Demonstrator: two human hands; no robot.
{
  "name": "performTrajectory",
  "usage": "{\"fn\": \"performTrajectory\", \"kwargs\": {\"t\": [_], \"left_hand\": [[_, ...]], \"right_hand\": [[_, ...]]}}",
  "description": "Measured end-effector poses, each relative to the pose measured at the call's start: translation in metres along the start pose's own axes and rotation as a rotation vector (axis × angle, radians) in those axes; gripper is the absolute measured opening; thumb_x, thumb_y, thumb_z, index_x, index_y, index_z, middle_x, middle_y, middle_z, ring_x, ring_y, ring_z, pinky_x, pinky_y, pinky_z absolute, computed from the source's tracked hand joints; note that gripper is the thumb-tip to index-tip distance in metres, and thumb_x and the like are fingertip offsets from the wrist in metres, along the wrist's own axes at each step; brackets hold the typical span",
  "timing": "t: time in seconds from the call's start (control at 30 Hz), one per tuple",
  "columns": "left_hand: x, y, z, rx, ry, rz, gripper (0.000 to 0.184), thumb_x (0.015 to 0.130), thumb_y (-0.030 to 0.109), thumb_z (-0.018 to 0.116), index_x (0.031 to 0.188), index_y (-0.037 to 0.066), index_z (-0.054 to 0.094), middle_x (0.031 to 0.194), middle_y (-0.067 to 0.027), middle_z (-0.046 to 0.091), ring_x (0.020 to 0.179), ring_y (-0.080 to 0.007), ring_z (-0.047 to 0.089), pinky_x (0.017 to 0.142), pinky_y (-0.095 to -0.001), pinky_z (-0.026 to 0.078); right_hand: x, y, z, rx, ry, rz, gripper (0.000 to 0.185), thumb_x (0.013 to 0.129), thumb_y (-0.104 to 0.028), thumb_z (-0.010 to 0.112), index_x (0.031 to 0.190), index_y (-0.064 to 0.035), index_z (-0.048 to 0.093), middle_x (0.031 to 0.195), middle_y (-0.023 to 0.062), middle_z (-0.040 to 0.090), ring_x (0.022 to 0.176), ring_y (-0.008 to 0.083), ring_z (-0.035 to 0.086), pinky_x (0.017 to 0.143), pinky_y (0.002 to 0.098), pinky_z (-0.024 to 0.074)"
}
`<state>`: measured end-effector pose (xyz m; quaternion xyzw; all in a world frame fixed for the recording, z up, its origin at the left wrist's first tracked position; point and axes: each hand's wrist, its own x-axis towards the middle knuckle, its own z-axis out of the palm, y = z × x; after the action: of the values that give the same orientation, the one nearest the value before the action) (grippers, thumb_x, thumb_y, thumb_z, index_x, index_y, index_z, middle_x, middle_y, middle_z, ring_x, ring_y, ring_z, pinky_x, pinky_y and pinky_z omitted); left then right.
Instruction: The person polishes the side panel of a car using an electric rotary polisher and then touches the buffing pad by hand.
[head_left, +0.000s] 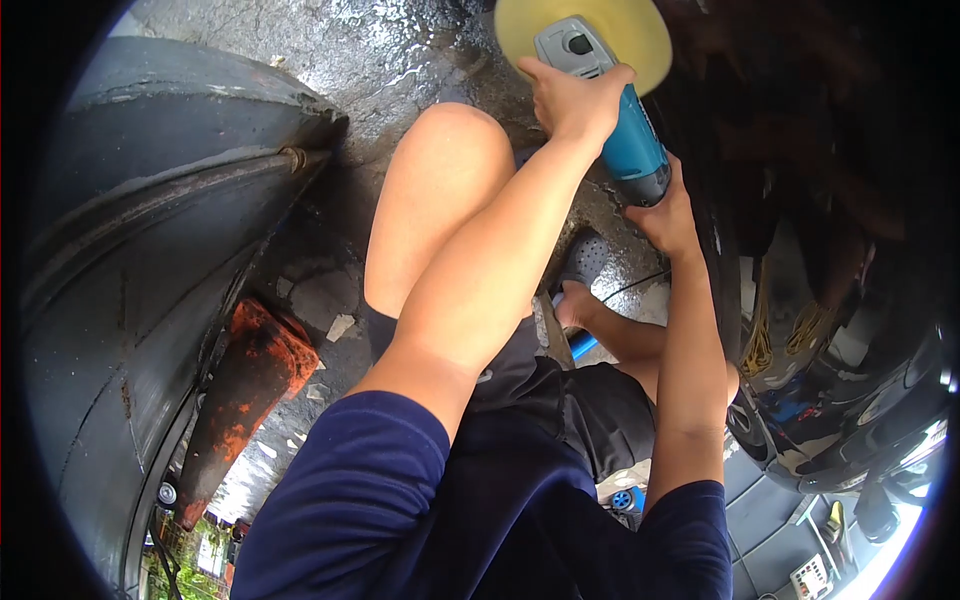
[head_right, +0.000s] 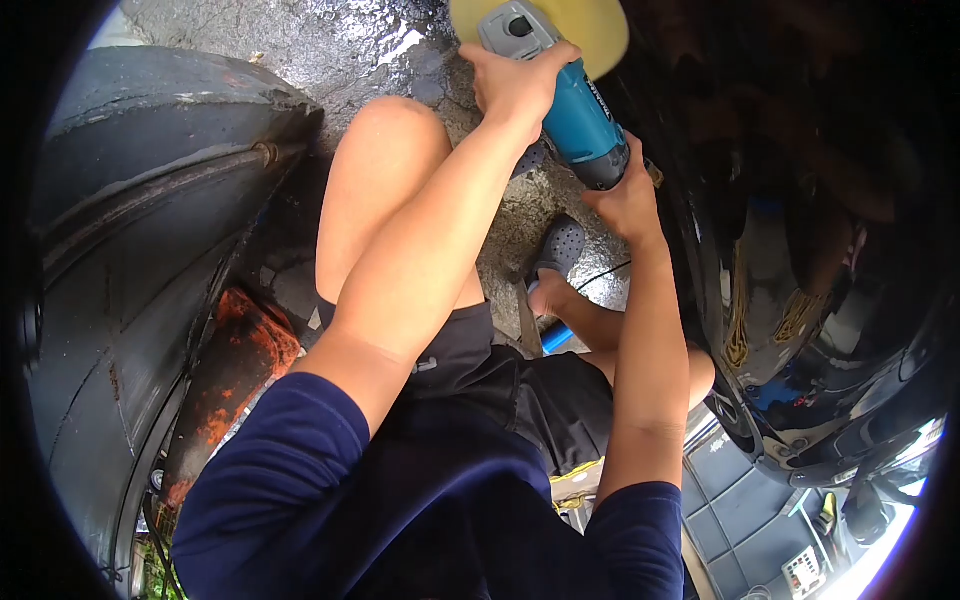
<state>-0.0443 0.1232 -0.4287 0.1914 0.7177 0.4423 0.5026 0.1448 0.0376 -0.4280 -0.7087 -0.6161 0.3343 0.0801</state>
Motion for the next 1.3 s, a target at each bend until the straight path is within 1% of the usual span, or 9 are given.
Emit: {"fn": "performTrajectory", "kwargs": {"t": [0.27,0.47,0.57,0.8,0.83,0.97,1.07,1.27,1.3], "left_hand": [[-0.042,0.022,-0.01,-0.037,-0.025,0.479,0.1,0.063,0.029,0.096,0.136,0.003,0.031,0.123,-0.0283,0.051,0.113,-0.0491,0.059,0.099,-0.0563,0.049],[-0.052,0.03,-0.009,-0.038,0.039,0.45,0.107,0.063,0.026,0.096,0.143,0.004,0.028,0.127,-0.0295,0.045,0.113,-0.0509,0.058,0.097,-0.0574,0.052],[-0.031,0.02,-0.013,0.02,0.1,0.446,0.1,0.064,0.028,0.094,0.138,0.004,0.03,0.131,-0.0309,0.046,0.115,-0.0509,0.059,0.099,-0.0584,0.051],[-0.039,0.012,-0.009,0.044,-0.026,0.517,0.099,0.062,0.032,0.094,0.136,0.003,0.035,0.127,-0.0292,0.052,0.117,-0.0481,0.06,0.101,-0.0553,0.05],[-0.038,0.012,-0.006,0.051,0.003,0.525,0.1,0.062,0.033,0.094,0.136,0.0,0.035,0.127,-0.0301,0.053,0.117,-0.0472,0.06,0.103,-0.0535,0.049],[-0.013,-0.012,0.003,-0.217,-0.027,0.208,0.102,0.064,0.033,0.095,0.139,-0.006,0.037,0.128,-0.0326,0.059,0.112,-0.0392,0.067,0.093,-0.0474,0.058],[-0.007,-0.025,0.005,-0.368,-0.137,-0.027,0.099,0.067,0.029,0.094,0.138,-0.009,0.038,0.13,-0.0311,0.058,0.111,-0.0352,0.067,0.089,-0.0447,0.06],[-0.008,-0.099,0.042,-0.244,-0.335,-0.359,0.112,0.067,0.033,0.091,0.148,-0.014,0.029,0.137,-0.0335,0.053,0.114,-0.0377,0.065,0.092,-0.0484,0.058],[-0.016,-0.116,0.055,-0.179,-0.333,-0.407,0.083,0.073,0.037,0.086,0.135,-0.004,0.049,0.121,-0.0226,0.063,0.098,-0.0305,0.069,0.083,-0.0452,0.057]], "right_hand": [[-0.01,-0.001,0.028,0.502,0.033,-0.139,0.094,0.063,-0.003,0.083,0.147,-0.0013,0.041,0.122,0.0156,0.065,0.112,0.0254,0.065,0.1,0.0375,0.0515],[-0.004,0.005,0.036,0.628,-0.073,-0.033,0.108,0.063,-0.002,0.085,0.155,0.006,0.03,0.126,0.017,0.062,0.113,0.0246,0.063,0.1,0.0375,0.0514],[-0.007,-0.016,0.027,0.432,-0.049,-0.04,0.102,0.061,-0.004,0.083,0.152,0.0025,0.038,0.124,0.0186,0.064,0.118,0.0279,0.063,0.106,0.0363,0.0476],[-0.017,0.002,0.026,0.439,0.052,-0.119,0.097,0.063,-0.004,0.081,0.15,-0.0021,0.04,0.125,0.0188,0.065,0.118,0.0288,0.064,0.106,0.0382,0.0486],[-0.019,0.007,0.023,0.355,0.087,-0.109,0.096,0.063,-0.006,0.081,0.151,-0.0056,0.04,0.124,0.0222,0.068,0.115,0.0342,0.068,0.104,0.0411,0.0509],[-0.028,-0.008,-0.005,0.08,0.063,0.0,0.093,0.064,-0.01,0.08,0.149,-0.0143,0.043,0.123,0.0265,0.069,0.115,0.0478,0.067,0.099,0.0501,0.054],[-0.033,-0.004,-0.012,-0.099,0.047,0.06,0.089,0.067,-0.01,0.078,0.149,-0.0157,0.044,0.127,0.0238,0.069,0.118,0.0458,0.067,0.1,0.051,0.0542],[-0.063,0.045,-0.025,-0.28,0.067,0.133,0.087,0.069,-0.01,0.076,0.149,-0.0163,0.045,0.129,0.0237,0.069,0.119,0.0453,0.066,0.101,0.0516,0.054],[-0.073,0.051,-0.032,-0.31,0.057,0.171,0.084,0.07,-0.008,0.075,0.148,-0.0171,0.045,0.132,0.0218,0.067,0.118,0.0463,0.066,0.1,0.0532,0.0538]]}}
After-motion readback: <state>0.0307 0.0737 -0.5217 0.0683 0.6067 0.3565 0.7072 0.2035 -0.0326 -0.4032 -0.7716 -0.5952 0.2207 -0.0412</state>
